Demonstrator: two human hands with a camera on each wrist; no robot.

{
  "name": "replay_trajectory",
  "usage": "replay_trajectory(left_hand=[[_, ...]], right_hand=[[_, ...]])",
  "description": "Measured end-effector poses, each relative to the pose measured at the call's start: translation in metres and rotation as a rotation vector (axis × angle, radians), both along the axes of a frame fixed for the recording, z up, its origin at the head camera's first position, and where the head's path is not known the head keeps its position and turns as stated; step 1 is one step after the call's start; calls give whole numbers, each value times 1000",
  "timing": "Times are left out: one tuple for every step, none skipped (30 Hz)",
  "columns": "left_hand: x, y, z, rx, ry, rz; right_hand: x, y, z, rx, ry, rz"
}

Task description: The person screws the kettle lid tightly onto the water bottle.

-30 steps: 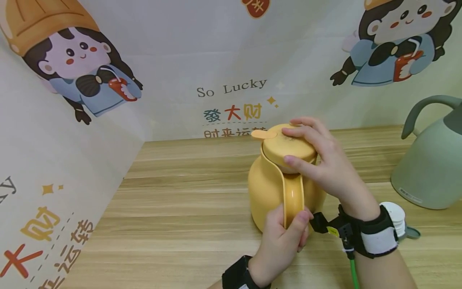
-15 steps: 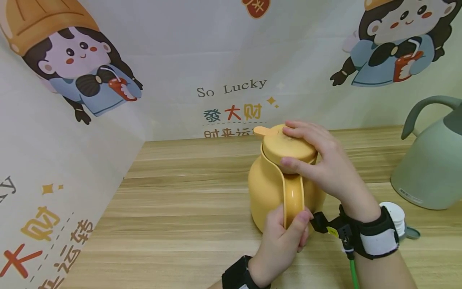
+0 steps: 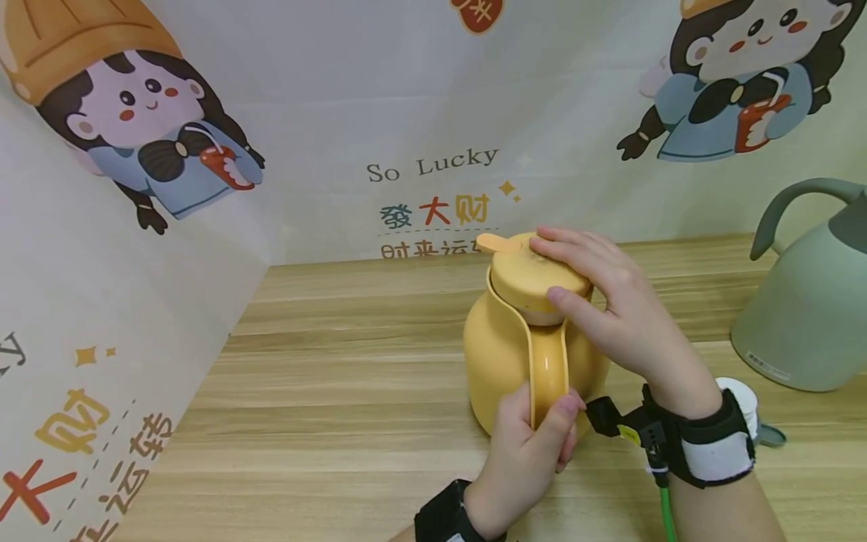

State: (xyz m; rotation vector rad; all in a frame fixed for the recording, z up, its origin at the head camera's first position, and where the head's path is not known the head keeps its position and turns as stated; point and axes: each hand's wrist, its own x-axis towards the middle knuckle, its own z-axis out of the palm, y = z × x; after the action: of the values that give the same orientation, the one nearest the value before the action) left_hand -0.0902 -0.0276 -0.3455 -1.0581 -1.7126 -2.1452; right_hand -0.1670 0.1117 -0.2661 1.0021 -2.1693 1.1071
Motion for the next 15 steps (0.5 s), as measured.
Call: replay_trajectory(left_hand=[[0, 0, 1, 1, 0, 0], [1, 0, 1, 1, 1, 0], [1, -1, 2, 2, 1, 0], [1, -1, 2, 3, 0, -1], [1, -1, 2, 4, -1, -1], [1, -1, 2, 5, -2, -2], [1, -1, 3, 5, -3, -2], [2, -1, 3, 5, -4, -3], [2, -1, 3, 5, -4, -3], [2, -1, 4, 6, -4, -3], [2, -1, 4, 5, -4, -3], [2, -1, 3, 6, -3, -4], [1, 0, 3, 6, -2, -5], [1, 0, 2, 6, 0, -5], [0, 0, 0, 6, 1, -5]], right_hand=[[0, 0, 0, 3, 2, 0], [0, 0, 0, 6, 1, -1], [0, 0, 0, 9, 0, -2], [0, 1, 0, 10, -3, -5], [0, 1, 0, 13, -6, -8], [0, 1, 0, 14, -7, -12], [0, 1, -1, 14, -8, -16], [0, 0, -1, 12, -12, -19], [0, 0, -1, 8, -13, -23], [0, 0, -1, 6, -15, -27], [0, 0, -2, 2, -14, -31], [0, 0, -2, -2, -14, -35], [0, -1, -2, -6, -13, -39], [0, -1, -3, -10, -13, -44], [0, -1, -3, -12, -12, -53]])
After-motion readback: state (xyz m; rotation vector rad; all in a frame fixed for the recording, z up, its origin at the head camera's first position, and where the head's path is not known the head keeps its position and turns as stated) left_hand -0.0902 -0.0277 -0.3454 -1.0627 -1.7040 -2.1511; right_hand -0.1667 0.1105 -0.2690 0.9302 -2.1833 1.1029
